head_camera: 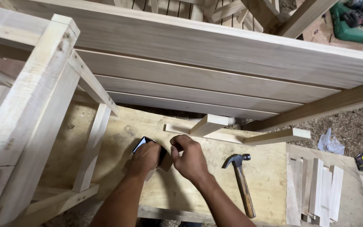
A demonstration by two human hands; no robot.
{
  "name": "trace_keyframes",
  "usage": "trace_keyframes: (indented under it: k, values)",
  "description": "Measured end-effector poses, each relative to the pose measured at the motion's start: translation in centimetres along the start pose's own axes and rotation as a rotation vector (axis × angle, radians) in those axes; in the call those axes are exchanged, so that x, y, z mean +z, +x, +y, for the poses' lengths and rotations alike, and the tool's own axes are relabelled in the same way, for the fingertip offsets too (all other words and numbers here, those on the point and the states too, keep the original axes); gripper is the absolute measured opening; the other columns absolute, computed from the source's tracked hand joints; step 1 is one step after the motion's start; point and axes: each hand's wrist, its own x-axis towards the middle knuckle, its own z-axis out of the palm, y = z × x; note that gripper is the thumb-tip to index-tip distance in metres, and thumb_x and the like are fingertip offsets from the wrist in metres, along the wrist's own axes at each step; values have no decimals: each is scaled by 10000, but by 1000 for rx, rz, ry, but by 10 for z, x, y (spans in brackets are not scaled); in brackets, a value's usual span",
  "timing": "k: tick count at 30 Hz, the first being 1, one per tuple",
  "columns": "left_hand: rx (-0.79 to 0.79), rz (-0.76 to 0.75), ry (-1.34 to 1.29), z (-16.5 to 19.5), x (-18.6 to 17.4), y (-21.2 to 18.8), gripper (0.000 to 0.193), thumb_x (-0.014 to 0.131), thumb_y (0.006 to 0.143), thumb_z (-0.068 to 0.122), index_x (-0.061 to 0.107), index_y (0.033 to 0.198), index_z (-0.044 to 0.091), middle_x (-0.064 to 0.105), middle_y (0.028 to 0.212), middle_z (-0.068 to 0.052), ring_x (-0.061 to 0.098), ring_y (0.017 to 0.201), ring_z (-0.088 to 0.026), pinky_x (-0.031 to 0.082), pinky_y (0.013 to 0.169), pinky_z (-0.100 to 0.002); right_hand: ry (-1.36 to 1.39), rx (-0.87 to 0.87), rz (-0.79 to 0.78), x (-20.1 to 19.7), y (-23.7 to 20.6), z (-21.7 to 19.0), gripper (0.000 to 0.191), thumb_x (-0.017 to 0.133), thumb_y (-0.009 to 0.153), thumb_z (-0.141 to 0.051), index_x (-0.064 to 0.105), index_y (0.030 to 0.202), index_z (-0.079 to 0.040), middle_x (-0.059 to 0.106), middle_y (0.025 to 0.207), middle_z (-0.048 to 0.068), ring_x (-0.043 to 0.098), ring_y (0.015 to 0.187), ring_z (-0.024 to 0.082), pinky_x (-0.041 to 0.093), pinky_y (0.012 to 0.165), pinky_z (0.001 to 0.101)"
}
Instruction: The person assembles a wooden chair frame by positioning slats and using a hammer to drive nails into the joints. They repeatedly pick up nails, align the wood pieces, and hammer them into place to secure the structure.
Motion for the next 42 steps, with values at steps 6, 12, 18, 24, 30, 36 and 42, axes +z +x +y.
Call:
trace_keyframes:
  k: [6, 12, 18, 24, 30, 36, 42]
  values:
    - [-80, -77, -254, 17, -39, -35, 280, 527, 907, 174, 743, 1069, 101, 729, 1158, -131, 693, 1087, -332, 539, 928, -463, 38, 49, -6, 14, -8, 0, 134, 690, 847, -23, 683, 978, 7, 724, 947, 161, 742, 819, 305, 594, 738, 390]
    - [-62, 0, -188, 22, -34, -29, 274, 494, 960, 155, 748, 1042, 94, 719, 1162, -156, 689, 1086, -341, 540, 911, -474, 51, 89, -14, 11, -10, 3, 138, 683, 845, -23, 681, 982, -1, 725, 971, 156, 747, 833, 294, 599, 712, 381]
    - [-49, 116, -133, 10, -16, -27, 180, 610, 880, 17, 739, 1000, 53, 736, 1062, -176, 705, 1022, -340, 570, 845, -459, 41, 92, 10, 11, -18, 12, 102, 684, 854, -27, 692, 952, 0, 739, 948, 166, 742, 818, 312, 592, 747, 387]
    - [24, 494, -828, 14, -16, -31, 143, 733, 848, 79, 767, 975, 22, 795, 870, -116, 773, 799, -197, 591, 740, -327, 117, 170, -4, 12, -15, 9, 132, 698, 882, -96, 696, 969, 3, 749, 885, 178, 749, 763, 282, 580, 718, 370]
    - [145, 513, -1104, 43, -15, -38, 349, 689, 859, 34, 707, 1207, 45, 775, 747, -77, 702, 674, -107, 561, 660, -265, 202, 302, -17, 6, -13, 10, 158, 669, 951, -152, 713, 989, -6, 757, 782, 126, 716, 687, 187, 566, 667, 332]
    - [60, 471, -1359, 72, -12, -36, 354, 670, 898, 16, 711, 1250, 11, 693, 716, -35, 589, 605, -75, 484, 571, -240, 352, 280, 68, -6, -19, 20, 127, 666, 932, -110, 689, 966, 10, 762, 777, 79, 704, 692, 115, 571, 656, 295]
    - [52, 495, -1497, 106, 12, -33, 329, 661, 896, -17, 710, 1222, -20, 644, 711, -25, 530, 580, -70, 440, 532, -240, 441, 444, 105, -20, -29, 38, 125, 674, 961, -100, 685, 912, 14, 717, 704, 89, 625, 600, 100, 519, 571, 271]
